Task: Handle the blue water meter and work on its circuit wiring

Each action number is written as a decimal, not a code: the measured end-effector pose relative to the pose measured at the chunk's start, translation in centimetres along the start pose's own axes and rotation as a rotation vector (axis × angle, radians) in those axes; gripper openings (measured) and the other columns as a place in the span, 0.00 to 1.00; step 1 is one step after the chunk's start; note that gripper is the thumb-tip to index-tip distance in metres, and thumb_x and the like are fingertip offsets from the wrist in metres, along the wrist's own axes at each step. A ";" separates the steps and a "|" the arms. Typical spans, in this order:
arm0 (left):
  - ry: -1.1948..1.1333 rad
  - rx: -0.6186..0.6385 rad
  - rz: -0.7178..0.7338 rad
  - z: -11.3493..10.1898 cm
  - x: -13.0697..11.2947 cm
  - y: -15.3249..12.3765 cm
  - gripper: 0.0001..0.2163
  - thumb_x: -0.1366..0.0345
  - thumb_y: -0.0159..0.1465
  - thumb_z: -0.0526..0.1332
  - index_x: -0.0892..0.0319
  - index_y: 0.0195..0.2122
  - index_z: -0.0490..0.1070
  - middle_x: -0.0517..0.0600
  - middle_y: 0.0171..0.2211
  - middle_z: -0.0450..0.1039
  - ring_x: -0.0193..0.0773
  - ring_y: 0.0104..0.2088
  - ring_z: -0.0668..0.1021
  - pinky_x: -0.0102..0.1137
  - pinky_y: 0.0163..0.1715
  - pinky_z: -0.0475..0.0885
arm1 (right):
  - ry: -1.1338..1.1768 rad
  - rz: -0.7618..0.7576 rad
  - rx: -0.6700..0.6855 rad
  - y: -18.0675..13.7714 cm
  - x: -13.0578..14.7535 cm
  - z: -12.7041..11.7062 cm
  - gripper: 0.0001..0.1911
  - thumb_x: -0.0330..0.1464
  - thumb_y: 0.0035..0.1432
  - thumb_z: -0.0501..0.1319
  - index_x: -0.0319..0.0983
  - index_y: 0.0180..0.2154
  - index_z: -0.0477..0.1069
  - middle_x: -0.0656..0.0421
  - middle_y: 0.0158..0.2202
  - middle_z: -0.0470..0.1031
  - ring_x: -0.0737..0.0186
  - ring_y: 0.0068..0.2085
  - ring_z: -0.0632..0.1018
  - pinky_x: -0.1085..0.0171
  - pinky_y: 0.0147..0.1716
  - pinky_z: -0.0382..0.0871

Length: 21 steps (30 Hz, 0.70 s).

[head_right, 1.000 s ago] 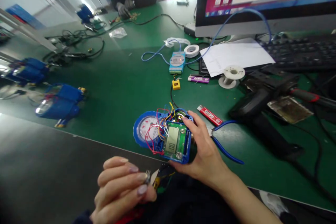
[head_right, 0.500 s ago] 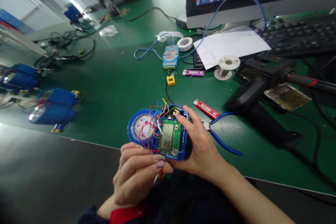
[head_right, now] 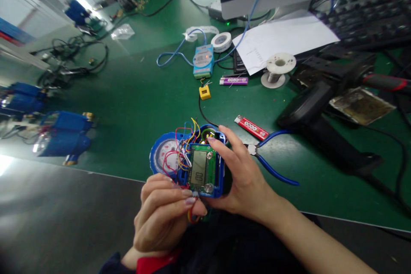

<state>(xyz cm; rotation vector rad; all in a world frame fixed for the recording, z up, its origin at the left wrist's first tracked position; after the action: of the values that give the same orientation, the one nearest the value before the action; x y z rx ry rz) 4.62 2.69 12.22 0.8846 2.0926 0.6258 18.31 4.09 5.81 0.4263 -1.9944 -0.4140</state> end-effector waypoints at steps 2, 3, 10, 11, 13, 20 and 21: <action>0.013 -0.015 -0.008 0.0 0.0 0.2 0.05 0.68 0.56 0.69 0.59 0.27 0.73 0.44 0.28 0.76 0.30 0.32 0.75 0.31 0.42 0.71 | 0.011 0.005 -0.001 0.0 -0.1 0.1 0.38 0.41 0.59 0.67 0.36 0.63 0.52 0.43 0.63 0.46 0.47 0.63 0.53 0.52 0.62 0.52; 0.018 -0.028 -0.013 0.0 0.0 0.3 0.06 0.67 0.56 0.69 0.59 0.26 0.73 0.44 0.28 0.76 0.30 0.32 0.75 0.31 0.41 0.72 | 0.017 0.006 0.000 0.1 -0.1 0.1 0.39 0.41 0.58 0.67 0.36 0.63 0.51 0.43 0.63 0.46 0.47 0.63 0.53 0.52 0.62 0.52; 0.013 -0.076 -0.015 -0.1 0.0 0.5 0.07 0.69 0.56 0.69 0.61 0.24 0.72 0.45 0.26 0.76 0.29 0.30 0.75 0.31 0.42 0.76 | 0.019 -0.007 0.001 0.0 -0.2 0.0 0.41 0.39 0.56 0.68 0.37 0.63 0.50 0.43 0.63 0.46 0.45 0.63 0.53 0.49 0.61 0.53; 0.012 -0.071 -0.017 0.0 0.0 0.5 0.07 0.69 0.56 0.68 0.61 0.24 0.71 0.45 0.26 0.75 0.29 0.30 0.75 0.31 0.43 0.76 | 0.017 -0.008 0.000 0.0 -0.1 0.0 0.41 0.39 0.56 0.68 0.37 0.63 0.50 0.43 0.63 0.46 0.44 0.63 0.53 0.49 0.61 0.53; 0.010 -0.065 -0.025 0.0 0.0 0.5 0.07 0.69 0.57 0.68 0.61 0.24 0.71 0.44 0.26 0.75 0.29 0.31 0.75 0.32 0.45 0.77 | 0.016 -0.010 0.001 0.0 -0.1 -0.1 0.40 0.38 0.57 0.68 0.37 0.64 0.50 0.43 0.63 0.46 0.44 0.63 0.54 0.48 0.61 0.54; 0.021 -0.088 -0.034 -0.2 -0.1 0.5 0.08 0.68 0.57 0.67 0.62 0.24 0.71 0.44 0.26 0.75 0.28 0.31 0.75 0.34 0.45 0.80 | 0.004 0.000 0.010 0.0 -0.1 -0.1 0.41 0.37 0.55 0.68 0.37 0.63 0.50 0.43 0.63 0.46 0.43 0.63 0.54 0.46 0.60 0.54; 0.017 -0.083 -0.032 -0.1 -0.1 0.5 0.07 0.69 0.57 0.68 0.62 0.24 0.71 0.44 0.26 0.75 0.28 0.31 0.75 0.34 0.45 0.80 | 0.004 -0.002 0.011 0.0 -0.1 -0.1 0.41 0.37 0.55 0.68 0.37 0.63 0.50 0.43 0.63 0.46 0.43 0.63 0.54 0.46 0.60 0.54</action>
<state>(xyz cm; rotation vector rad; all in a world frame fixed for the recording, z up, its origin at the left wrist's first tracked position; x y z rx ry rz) 4.74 2.96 12.70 0.8004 2.0761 0.7010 18.39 4.14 5.81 0.4352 -1.9937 -0.4037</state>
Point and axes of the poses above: each hand's wrist, its own y-axis towards the middle knuckle, its own z-axis out of the palm, x = y × z, the point moved 9 cm from there along y, towards the middle knuckle
